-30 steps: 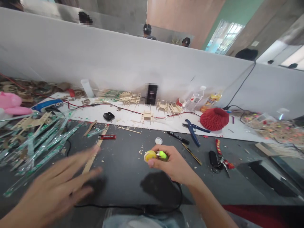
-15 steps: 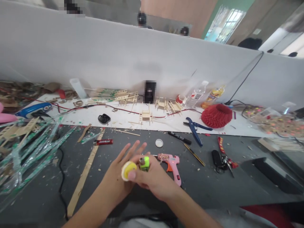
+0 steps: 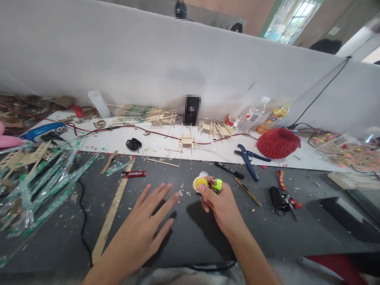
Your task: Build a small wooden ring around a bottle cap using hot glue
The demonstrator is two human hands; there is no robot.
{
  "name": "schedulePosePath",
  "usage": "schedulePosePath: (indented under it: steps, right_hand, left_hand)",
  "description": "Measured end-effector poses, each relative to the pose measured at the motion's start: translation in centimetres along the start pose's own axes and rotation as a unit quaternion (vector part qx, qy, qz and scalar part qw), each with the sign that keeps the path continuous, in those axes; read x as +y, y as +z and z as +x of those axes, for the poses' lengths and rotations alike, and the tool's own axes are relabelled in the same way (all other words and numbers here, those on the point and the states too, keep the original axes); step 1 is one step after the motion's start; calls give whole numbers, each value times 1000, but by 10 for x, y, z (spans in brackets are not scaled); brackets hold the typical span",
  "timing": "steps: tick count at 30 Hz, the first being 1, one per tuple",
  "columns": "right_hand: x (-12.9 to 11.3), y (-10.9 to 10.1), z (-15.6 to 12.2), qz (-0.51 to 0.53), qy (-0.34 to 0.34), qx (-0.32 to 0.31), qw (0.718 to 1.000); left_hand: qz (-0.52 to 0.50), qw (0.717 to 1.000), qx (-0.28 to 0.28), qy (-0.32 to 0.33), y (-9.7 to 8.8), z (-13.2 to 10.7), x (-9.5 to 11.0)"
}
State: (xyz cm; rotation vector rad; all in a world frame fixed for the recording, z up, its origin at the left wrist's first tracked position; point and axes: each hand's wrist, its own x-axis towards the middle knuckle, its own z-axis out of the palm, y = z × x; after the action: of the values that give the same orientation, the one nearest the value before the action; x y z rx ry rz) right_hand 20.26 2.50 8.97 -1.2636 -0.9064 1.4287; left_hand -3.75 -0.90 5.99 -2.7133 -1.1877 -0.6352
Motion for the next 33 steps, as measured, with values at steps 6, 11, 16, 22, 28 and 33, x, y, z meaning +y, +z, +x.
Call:
schedulePosePath:
  steps: [6, 11, 16, 22, 28, 33]
  right_hand:
    - [5, -7, -32, 11, -5, -48, 999]
    - [13, -23, -49, 14, -35, -62, 997]
    - [8, -30, -55, 2, -43, -94, 995]
    - [-2, -28, -48, 13, 7, -159, 987]
    - [11, -16, -25, 54, 103, -195, 974]
    - [6, -21, -7, 92, 106, -152, 978]
  left_hand:
    - [-4, 998, 53, 20, -13, 9, 29]
    - [-38, 997, 62, 18, -10, 3, 55]
    - [-76, 996, 31, 48, 0, 4, 71]
    - [-95, 991, -24, 90, 4, 10, 71]
    - [-152, 980, -78, 104, 24, 11, 62]
    - [-279, 949, -128, 67, 9, 0, 50]
